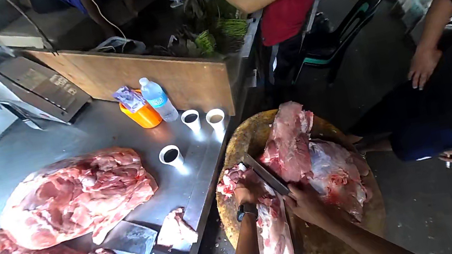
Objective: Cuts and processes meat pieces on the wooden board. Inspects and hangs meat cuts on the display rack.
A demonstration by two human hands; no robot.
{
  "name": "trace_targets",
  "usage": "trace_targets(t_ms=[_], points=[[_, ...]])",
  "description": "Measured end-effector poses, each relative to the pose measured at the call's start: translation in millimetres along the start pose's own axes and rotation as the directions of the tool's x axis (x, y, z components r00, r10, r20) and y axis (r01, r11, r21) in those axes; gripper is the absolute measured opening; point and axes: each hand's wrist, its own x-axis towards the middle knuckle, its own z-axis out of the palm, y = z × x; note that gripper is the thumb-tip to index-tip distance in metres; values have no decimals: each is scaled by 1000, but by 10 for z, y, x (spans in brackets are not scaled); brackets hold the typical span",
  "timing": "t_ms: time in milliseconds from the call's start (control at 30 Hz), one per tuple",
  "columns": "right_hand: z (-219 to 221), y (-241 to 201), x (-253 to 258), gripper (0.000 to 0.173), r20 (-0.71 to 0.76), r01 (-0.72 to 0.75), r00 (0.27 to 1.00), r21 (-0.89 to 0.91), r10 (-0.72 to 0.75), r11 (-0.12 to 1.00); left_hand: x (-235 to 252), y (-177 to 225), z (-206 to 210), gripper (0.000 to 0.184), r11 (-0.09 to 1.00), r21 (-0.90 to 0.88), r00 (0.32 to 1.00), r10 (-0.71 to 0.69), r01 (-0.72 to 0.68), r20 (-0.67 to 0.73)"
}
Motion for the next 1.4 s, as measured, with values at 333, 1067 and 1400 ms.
trace_targets(t_ms=[333, 1067, 1400], points=[[-216, -136, 33, 43, 93, -20, 996, 37, 16, 999, 132, 342, -61, 59, 982, 185, 996, -54, 40, 70], [-52, 238, -708, 49, 112, -81, 990, -7, 81, 997, -96, -66, 35, 35, 722, -686, 988, -21, -91, -154], [236, 865, -1826, 53, 111, -268, 961, 131, 254, 954, 544, 167, -707, 50, 964, 109, 959, 221, -242, 176]])
